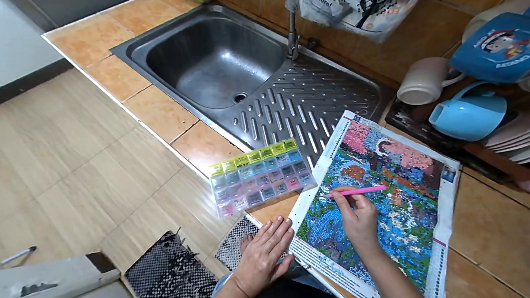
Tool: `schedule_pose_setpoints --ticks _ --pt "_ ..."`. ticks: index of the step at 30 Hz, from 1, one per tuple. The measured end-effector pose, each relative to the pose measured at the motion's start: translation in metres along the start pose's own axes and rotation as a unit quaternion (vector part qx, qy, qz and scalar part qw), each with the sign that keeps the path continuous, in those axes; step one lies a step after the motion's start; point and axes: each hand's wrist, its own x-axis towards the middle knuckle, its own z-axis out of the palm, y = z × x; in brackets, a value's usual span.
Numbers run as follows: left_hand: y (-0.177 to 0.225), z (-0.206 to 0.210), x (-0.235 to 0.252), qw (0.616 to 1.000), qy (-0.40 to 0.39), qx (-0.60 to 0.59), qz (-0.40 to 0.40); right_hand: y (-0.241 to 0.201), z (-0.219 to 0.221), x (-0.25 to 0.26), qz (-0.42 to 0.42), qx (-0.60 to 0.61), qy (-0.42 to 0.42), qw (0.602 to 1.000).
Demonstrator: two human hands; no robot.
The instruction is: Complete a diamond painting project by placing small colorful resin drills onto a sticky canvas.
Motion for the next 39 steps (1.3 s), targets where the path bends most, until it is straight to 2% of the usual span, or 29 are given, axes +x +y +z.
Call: schedule_pose_setpoints --ticks 39 --pt "0.0004 0.0001 0.0004 1.0 0.003 -0.002 0.0 0.0013 0.0029 -0.0015 -0.019 0.0 0.0 1.0"
